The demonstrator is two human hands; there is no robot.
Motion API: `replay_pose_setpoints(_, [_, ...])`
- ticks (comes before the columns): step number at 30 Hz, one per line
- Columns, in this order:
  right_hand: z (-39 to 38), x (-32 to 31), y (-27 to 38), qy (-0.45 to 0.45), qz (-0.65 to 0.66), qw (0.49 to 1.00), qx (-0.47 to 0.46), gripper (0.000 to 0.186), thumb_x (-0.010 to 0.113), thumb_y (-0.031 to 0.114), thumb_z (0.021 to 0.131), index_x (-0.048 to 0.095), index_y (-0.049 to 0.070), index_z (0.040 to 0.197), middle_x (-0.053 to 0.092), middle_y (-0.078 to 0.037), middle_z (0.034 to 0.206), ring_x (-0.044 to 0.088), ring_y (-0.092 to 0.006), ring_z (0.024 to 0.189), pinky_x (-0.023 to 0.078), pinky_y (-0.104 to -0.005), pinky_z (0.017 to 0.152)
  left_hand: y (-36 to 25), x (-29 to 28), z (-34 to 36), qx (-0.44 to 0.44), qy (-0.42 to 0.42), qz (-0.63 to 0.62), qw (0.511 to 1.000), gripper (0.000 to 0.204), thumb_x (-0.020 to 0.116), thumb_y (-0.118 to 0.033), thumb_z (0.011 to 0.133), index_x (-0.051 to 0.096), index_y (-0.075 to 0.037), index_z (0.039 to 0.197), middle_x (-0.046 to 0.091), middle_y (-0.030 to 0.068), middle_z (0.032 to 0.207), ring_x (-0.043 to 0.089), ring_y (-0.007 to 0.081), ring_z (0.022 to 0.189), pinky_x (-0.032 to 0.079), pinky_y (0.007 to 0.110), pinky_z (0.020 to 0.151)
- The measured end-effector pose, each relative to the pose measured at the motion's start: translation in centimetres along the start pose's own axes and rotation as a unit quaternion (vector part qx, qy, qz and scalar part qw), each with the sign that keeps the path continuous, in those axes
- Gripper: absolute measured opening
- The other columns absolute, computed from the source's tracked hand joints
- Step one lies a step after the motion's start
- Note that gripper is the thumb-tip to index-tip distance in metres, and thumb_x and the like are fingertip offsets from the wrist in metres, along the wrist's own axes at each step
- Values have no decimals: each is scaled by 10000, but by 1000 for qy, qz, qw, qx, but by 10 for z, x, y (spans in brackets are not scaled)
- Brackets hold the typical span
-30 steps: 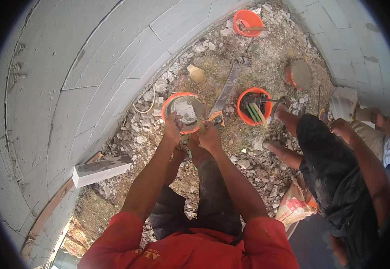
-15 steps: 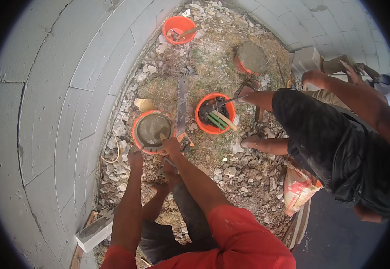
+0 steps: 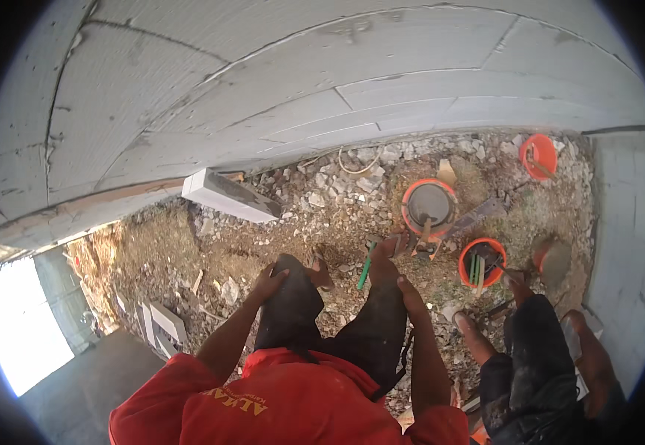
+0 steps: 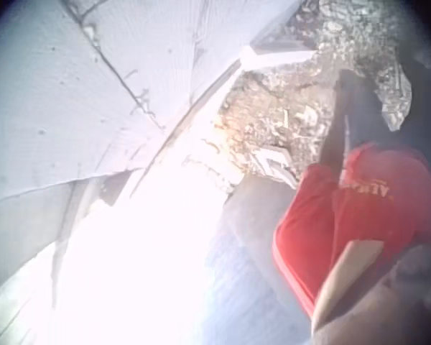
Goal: The person builds a wall by using a small axe to shape a block, sawing the block to size, applying mortar with a trowel, and placing the block onto the wall.
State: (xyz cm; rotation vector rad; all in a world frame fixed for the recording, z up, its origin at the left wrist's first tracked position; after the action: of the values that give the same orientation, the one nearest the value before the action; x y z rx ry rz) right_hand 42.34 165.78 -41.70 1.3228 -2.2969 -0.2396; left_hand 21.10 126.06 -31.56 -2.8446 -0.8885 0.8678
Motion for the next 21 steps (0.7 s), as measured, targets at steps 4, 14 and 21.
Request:
replay_pose_setpoints(4, [-33, 29, 32, -73, -421, 901, 73, 794, 669, 519, 885, 517, -81, 1383, 572, -303, 1345, 555, -410, 1275, 432, -446, 1056, 98, -5, -70, -118, 23, -164, 979, 950, 680, -603, 836, 390, 6, 1505, 495, 290, 1446, 522, 385, 1320, 434, 421, 1082])
replay_pose_setpoints(14, [77, 177, 90, -207, -700, 672, -123, 622, 675, 403, 867, 596, -29, 1308, 624, -293, 1268, 581, -455, 1203, 462, -510, 1013, 376, 25, -175, -221, -55, -639, 735, 486, 558, -468, 997, 618, -37, 1214, 688, 118, 1075, 661, 245, 951, 533, 398, 816])
replay_pose_setpoints(21, [120, 686, 128, 44, -655, 640, -400, 663, 712, 384, 870, 545, -21, 1368, 582, -268, 1349, 544, -411, 1274, 432, -463, 1071, 526, 55, -152, -232, -103, -653, 713, 574, 606, -460, 973, 577, 1, 1314, 692, 160, 1166, 691, 266, 964, 541, 401, 820])
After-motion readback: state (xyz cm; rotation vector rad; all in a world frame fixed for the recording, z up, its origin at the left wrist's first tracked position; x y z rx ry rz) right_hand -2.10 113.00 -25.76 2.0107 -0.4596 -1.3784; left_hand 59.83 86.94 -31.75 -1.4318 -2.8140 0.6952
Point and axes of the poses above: each hand's wrist, its own z-axis towards the middle knuckle, its own x-axis out of the palm, y = z × x, the point moved 10 cm from there along z, towards the middle knuckle
